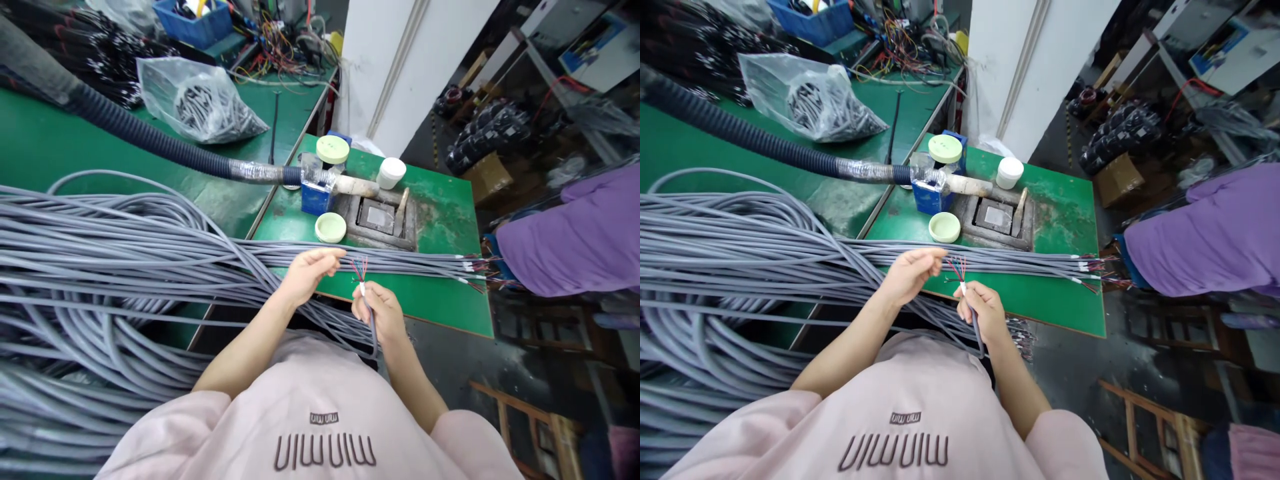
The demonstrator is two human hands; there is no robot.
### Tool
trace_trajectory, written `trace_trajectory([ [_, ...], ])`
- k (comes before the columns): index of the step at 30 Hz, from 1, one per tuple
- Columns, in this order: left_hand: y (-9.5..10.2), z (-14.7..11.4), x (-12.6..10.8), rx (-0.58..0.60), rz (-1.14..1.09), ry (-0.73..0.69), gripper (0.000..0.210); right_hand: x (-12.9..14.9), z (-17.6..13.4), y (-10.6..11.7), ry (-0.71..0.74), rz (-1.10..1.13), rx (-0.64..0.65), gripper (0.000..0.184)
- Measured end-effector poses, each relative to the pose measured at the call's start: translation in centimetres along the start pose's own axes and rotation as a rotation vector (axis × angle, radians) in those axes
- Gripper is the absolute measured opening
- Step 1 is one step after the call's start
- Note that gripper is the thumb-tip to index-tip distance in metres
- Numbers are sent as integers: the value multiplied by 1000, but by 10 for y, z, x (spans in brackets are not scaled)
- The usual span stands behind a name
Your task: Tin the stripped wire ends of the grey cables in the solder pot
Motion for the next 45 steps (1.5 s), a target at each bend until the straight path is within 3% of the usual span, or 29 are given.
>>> trace_trajectory([
  [3, -11, -2, 12, 113, 42, 60, 33, 1, 1, -5, -61, 9, 33, 28],
  [9, -15, -2, 9, 109, 103, -8, 16, -6, -3, -3, -141, -8, 70, 29],
  [14, -20, 1, 12, 193, -68, 134, 25, -11, -6, -2, -195, -30, 136, 28],
  [18, -8, 6, 13, 89, -296, 116, 28, -2, -4, 0, -157, 6, 78, 31],
  [20, -3, 4, 18, 42, -252, 92, 20, 1, -3, 2, -135, 37, 36, 31],
  [23, -12, -5, 34, 185, 5, 135, 29, -2, -1, 2, -135, 55, 1, 30],
  [26, -26, -14, 50, 361, 121, 173, 32, -4, 0, 5, -134, -56, 3, 32],
  [29, -29, -16, 50, 302, 168, 78, 28, 12, 1, 12, -18, -460, 22, 21],
  [33, -25, -13, 47, 163, 249, 35, 24, 53, 7, 12, 338, -936, 6, 15],
  [38, -30, -16, 53, 177, 316, 21, 25, 73, 22, -16, 595, -1186, 190, 6],
  [45, -31, -22, 52, 191, 310, -10, 22, 75, 25, -33, 680, -1338, 230, 19],
])
Point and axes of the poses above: each hand's wrist, its own z-axis towards the middle knuckle, its own y-axis out of the back of the hand, x = y × z, the point moved 3 cm from there along z, towards the middle knuckle, and after that the axes turned 11 degrees about y, right-handed, at the moved point
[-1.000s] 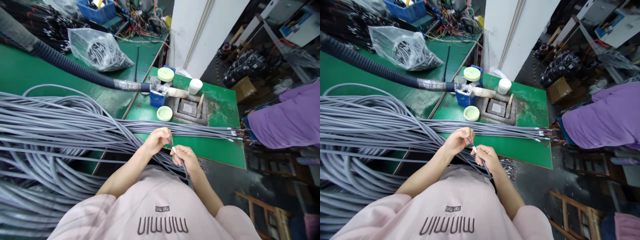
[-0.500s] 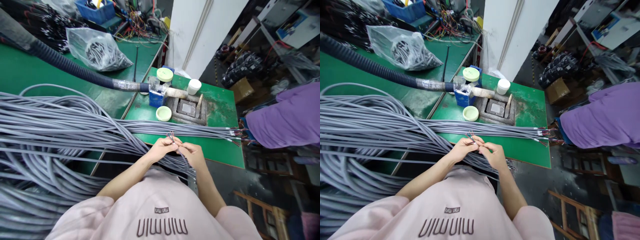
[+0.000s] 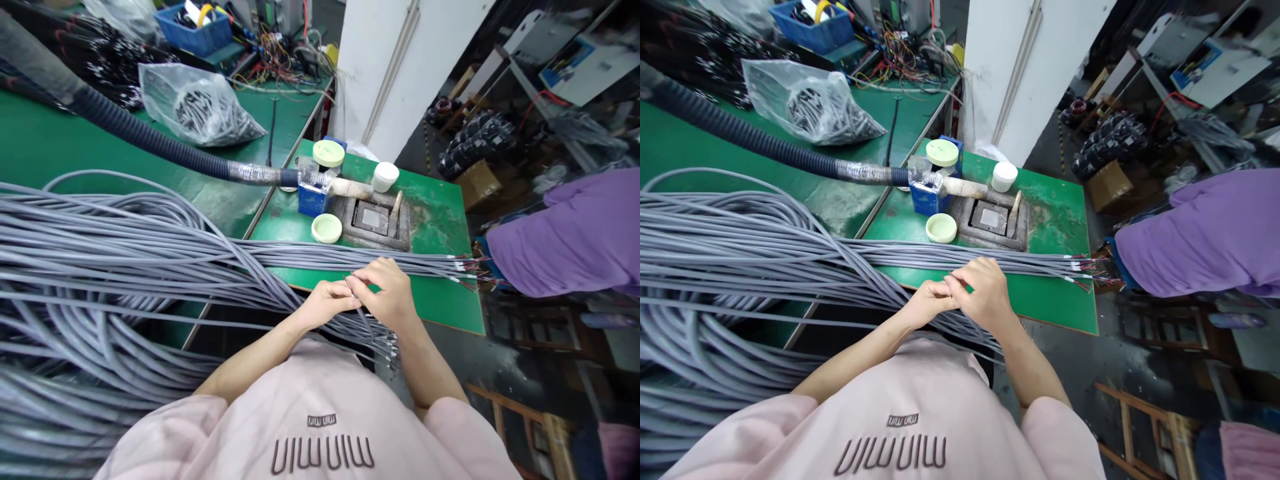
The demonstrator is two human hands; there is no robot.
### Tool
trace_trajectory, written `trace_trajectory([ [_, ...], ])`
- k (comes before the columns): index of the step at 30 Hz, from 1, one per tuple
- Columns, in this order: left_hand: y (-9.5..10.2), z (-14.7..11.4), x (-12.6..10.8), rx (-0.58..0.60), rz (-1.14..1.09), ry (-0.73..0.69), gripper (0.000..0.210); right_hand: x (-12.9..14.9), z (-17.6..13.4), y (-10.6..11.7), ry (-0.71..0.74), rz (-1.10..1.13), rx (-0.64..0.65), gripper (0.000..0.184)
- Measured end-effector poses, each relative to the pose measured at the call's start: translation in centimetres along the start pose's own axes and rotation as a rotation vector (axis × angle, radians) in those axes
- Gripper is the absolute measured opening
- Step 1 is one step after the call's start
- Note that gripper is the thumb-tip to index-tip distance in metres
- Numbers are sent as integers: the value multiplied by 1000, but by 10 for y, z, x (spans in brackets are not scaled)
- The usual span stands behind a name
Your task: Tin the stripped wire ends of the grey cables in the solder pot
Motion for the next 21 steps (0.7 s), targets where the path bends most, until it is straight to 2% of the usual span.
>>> trace_trajectory([
  [5, 7, 0, 5, -15, -117, 49, 28, -5, -18, 5, -37, 94, -121, 14],
  [9, 10, 0, 8, -13, -346, 183, 34, -17, -35, 6, -20, 163, -165, 14],
  [12, 11, 0, 6, 15, -512, 250, 37, -22, -45, 2, 134, 150, -106, 31],
  [15, 13, 1, 2, 35, -612, 237, 36, -19, -52, -7, 299, 82, -16, 40],
  [18, 14, 1, -2, 60, -616, 206, 36, -13, -52, -14, 396, 63, 31, 35],
  [21, 18, -3, -7, 23, -420, 129, 43, -14, -37, -10, 403, 112, -59, 32],
])
Point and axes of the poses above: each hand's wrist, its own z-axis towards the middle knuckle, its own y-axis out of the back of the hand, x = y × z, the point moved 3 cm from there along z, towards the middle knuckle, and after that the axes turned 11 degrees about y, right-handed, at the moved point
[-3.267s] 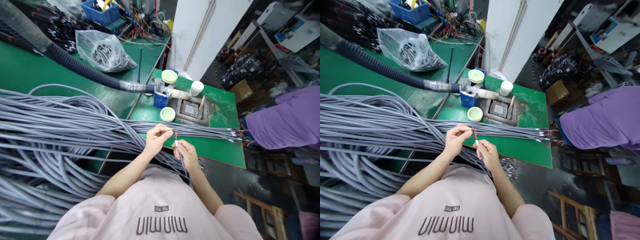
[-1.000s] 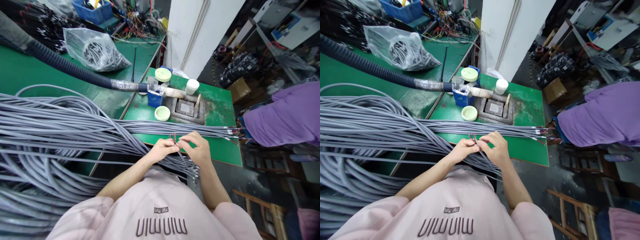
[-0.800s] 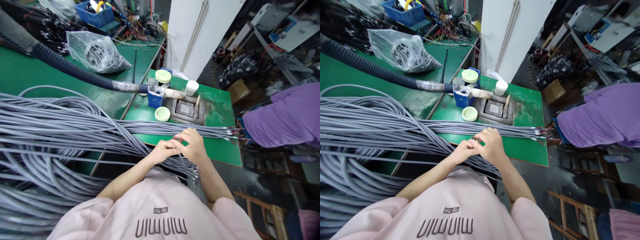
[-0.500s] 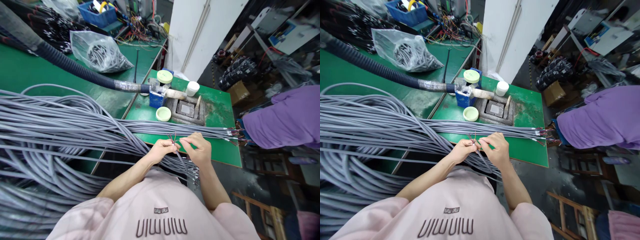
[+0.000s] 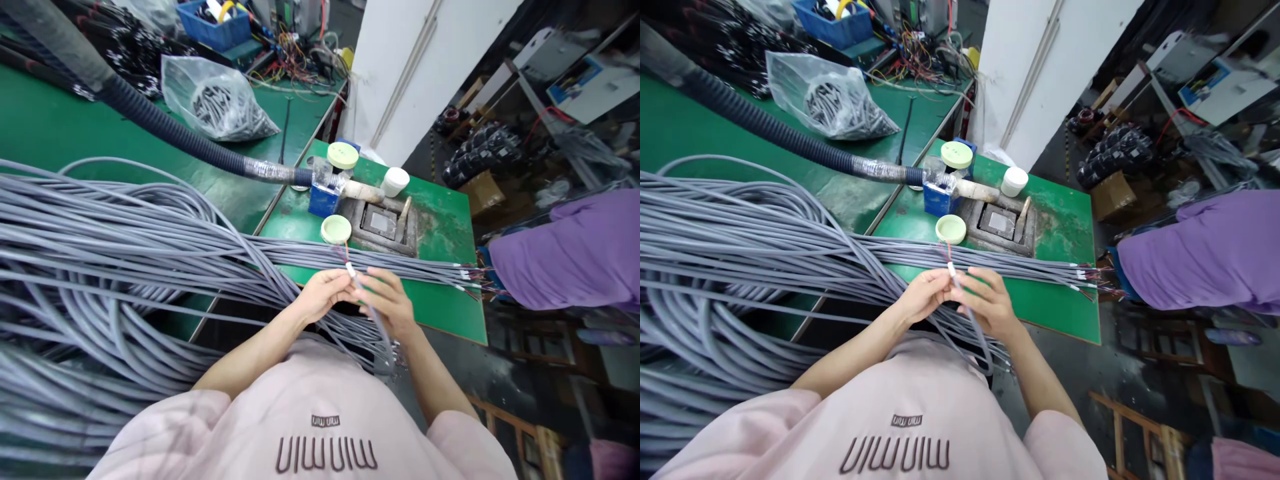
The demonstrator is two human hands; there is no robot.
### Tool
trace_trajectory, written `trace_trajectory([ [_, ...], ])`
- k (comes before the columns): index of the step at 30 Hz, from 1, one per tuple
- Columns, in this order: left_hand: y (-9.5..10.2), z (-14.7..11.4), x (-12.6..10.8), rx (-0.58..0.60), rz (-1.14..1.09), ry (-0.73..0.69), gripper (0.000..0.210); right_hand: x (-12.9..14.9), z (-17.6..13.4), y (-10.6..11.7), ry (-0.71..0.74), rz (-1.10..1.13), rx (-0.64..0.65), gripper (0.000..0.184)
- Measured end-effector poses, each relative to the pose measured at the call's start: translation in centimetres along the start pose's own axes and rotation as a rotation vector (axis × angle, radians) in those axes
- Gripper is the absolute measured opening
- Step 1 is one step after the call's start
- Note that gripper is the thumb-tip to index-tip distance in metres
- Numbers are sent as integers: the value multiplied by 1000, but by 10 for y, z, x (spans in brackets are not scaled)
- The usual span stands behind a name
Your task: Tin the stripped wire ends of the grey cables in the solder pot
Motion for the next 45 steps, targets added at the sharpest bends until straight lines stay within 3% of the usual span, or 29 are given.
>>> trace_trajectory([
  [3, 5, -9, -9, -150, 475, -230, 38, -22, 21, 12, -137, -52, -216, 28],
  [5, 9, -14, -14, -262, 842, -408, 30, -41, 37, 17, -245, -117, -284, 23],
  [8, 19, -15, -14, -362, 1241, -529, 29, -69, 57, 13, -331, -160, -228, 21],
  [13, 33, -7, -9, -333, 1574, -433, 33, -101, 79, -10, -336, -156, -73, 24],
  [21, 35, -6, -15, -266, 1560, -363, 31, -126, 91, -40, -400, -172, 56, 29],
  [32, 36, -5, -16, -260, 1544, -350, 32, -134, 90, -50, -384, -200, 101, 30],
  [38, 36, -4, -18, -252, 1521, -330, 32, -125, 89, -13, -408, -251, -29, 29],
  [45, 35, -4, -19, -257, 1522, -325, 31, -137, 66, 36, -473, -463, -28, 25],
])
Point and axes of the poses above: each hand's wrist, its own z-axis towards the middle knuckle, its own y-axis out of the back of the hand, x = y × z, the point moved 3 cm from there along z, towards the middle knuckle, and after that the axes turned 11 degrees about y, right-handed, at the moved point
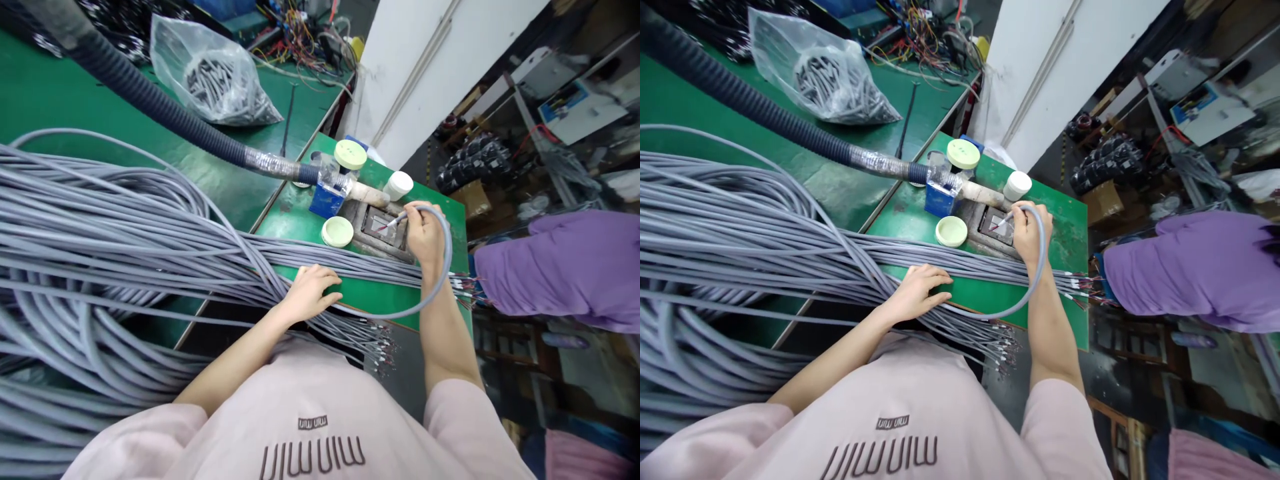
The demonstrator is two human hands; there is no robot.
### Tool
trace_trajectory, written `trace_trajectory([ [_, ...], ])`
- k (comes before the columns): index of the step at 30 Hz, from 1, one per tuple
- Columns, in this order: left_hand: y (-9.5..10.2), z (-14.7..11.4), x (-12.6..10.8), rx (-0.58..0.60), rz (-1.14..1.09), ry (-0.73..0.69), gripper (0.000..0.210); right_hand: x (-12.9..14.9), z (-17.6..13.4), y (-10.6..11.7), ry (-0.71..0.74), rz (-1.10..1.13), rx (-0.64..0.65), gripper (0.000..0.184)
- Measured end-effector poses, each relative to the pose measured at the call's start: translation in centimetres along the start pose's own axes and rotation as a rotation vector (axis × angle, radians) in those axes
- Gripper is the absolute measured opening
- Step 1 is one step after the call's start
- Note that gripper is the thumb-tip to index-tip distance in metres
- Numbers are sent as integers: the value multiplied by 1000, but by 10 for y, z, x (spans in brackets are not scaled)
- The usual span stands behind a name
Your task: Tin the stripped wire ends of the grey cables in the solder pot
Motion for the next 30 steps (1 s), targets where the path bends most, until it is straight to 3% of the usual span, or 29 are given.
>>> trace_trajectory([
  [10, 1, 1, -2, 9, 22, 3, 31, -70, -10, -33, -107, -129, -39, 27],
  [22, 0, 3, -3, 10, 24, 17, 30, -78, -9, -55, -120, -132, 82, 29],
  [26, 1, 3, -1, 10, -2, 19, 29, -67, -11, -36, -107, -94, 0, 28],
  [30, 1, 3, -1, -63, -231, 97, 24, -20, -29, 14, -49, 15, -140, 25],
])
Point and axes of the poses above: each hand's wrist, its own z-axis towards the middle knuckle, its own y-axis out of the back of the hand, x = y × z, the point moved 3 cm from there along z, towards the middle knuckle, and after that the axes turned 11 degrees about y, right-handed, at the moved point
